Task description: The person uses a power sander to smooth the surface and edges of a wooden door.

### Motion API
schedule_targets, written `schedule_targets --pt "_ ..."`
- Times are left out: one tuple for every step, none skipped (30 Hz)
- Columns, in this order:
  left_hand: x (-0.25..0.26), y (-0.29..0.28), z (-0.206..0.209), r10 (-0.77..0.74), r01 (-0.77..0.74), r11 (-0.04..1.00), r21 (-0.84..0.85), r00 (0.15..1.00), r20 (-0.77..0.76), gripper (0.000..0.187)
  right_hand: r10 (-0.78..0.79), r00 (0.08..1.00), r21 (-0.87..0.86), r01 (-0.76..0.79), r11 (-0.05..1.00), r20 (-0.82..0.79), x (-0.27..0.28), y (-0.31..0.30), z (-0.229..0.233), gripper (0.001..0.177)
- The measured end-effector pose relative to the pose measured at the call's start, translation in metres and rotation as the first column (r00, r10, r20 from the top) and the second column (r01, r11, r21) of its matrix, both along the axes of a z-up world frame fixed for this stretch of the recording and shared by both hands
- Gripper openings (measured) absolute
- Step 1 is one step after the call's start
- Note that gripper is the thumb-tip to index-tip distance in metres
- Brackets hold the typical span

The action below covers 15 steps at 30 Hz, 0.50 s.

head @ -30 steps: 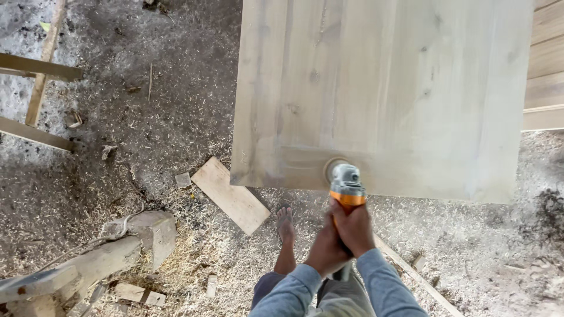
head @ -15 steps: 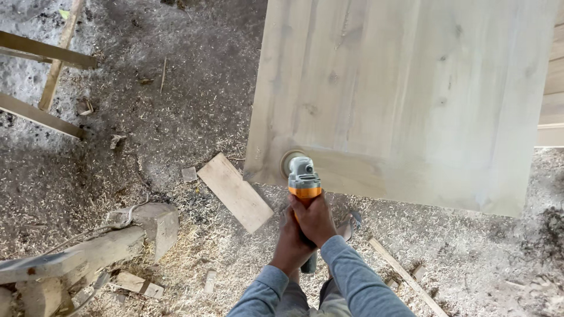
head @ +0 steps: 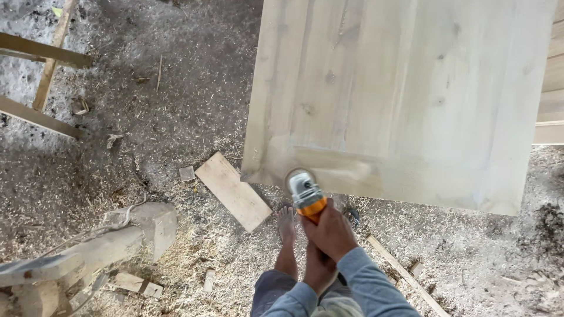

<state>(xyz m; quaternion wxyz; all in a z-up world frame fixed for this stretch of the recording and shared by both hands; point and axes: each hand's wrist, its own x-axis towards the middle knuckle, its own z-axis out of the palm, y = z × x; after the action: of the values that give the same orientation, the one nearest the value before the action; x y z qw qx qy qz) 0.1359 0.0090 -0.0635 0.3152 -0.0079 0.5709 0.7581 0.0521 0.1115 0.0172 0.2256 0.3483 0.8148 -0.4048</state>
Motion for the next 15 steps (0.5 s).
schedule_targets --pt "0.002 0.005 0.01 -0.028 0.028 0.999 -0.02 1.0 0.001 0.062 -0.007 1.0 0.013 0.007 1.0 0.01 0.005 0.004 0.001 0.063" --pt "-0.001 0.01 0.02 -0.056 0.056 0.998 -0.036 0.998 -0.002 0.062 -0.015 1.0 0.029 0.014 0.999 0.015 0.009 0.009 0.001 0.063" --pt "-0.007 0.014 0.031 -0.074 0.074 0.997 -0.029 0.997 -0.004 0.064 -0.023 1.0 0.046 0.022 0.999 0.02 0.014 0.013 0.001 0.064" --pt "-0.011 0.016 0.041 -0.092 0.092 0.996 -0.023 0.996 -0.002 0.067 -0.045 0.999 0.073 0.046 0.996 -0.007 0.019 0.017 0.0 0.064" --pt "-0.015 0.019 0.049 -0.109 0.109 0.994 -0.017 0.994 0.0 0.07 -0.067 0.997 0.099 0.07 0.993 -0.035 0.023 0.02 -0.001 0.065" --pt "-0.021 0.02 0.053 -0.138 0.138 0.99 -0.04 0.99 -0.006 0.076 -0.088 0.994 0.123 0.096 0.988 -0.063 0.026 0.021 -0.003 0.065" --pt "-0.026 0.019 0.052 -0.167 0.166 0.984 -0.064 0.986 -0.012 0.082 -0.121 0.99 0.092 0.127 0.988 -0.073 0.027 0.021 -0.005 0.065" --pt "-0.028 0.015 0.047 -0.199 0.197 0.976 -0.087 0.98 -0.016 0.087 -0.157 0.984 0.06 0.162 0.985 -0.082 0.025 0.019 -0.007 0.065" --pt "-0.024 0.01 0.04 -0.169 0.167 0.982 -0.09 0.985 -0.02 0.084 -0.193 0.977 0.028 0.196 0.98 -0.089 0.021 0.016 -0.007 0.065" --pt "-0.02 0.005 0.029 -0.141 0.138 0.986 -0.092 0.99 -0.028 0.081 -0.14 0.988 -0.002 0.14 0.99 -0.065 0.014 0.012 -0.008 0.067" --pt "-0.015 0.001 0.015 -0.114 0.11 0.99 -0.093 0.993 -0.036 0.078 -0.085 0.995 -0.033 0.084 0.996 -0.044 0.005 0.006 -0.008 0.069" --pt "-0.007 -0.005 0.001 -0.05 0.051 0.997 -0.051 0.999 0.018 0.074 -0.03 0.999 -0.068 0.029 0.997 -0.015 0.001 -0.002 -0.007 0.072" --pt "0.0 -0.011 -0.012 0.012 -0.011 1.0 -0.012 0.997 0.075 0.069 0.028 0.999 -0.069 -0.03 0.997 -0.031 -0.001 -0.01 -0.004 0.069" --pt "0.002 -0.012 -0.023 0.069 -0.073 0.997 0.027 0.99 0.125 0.065 0.083 0.995 -0.064 -0.087 0.994 -0.055 -0.007 -0.015 -0.002 0.067" --pt "0.004 -0.013 -0.029 0.061 -0.06 0.997 -0.048 0.997 0.035 0.064 0.139 0.987 -0.058 -0.143 0.988 -0.079 -0.011 -0.015 0.002 0.064"
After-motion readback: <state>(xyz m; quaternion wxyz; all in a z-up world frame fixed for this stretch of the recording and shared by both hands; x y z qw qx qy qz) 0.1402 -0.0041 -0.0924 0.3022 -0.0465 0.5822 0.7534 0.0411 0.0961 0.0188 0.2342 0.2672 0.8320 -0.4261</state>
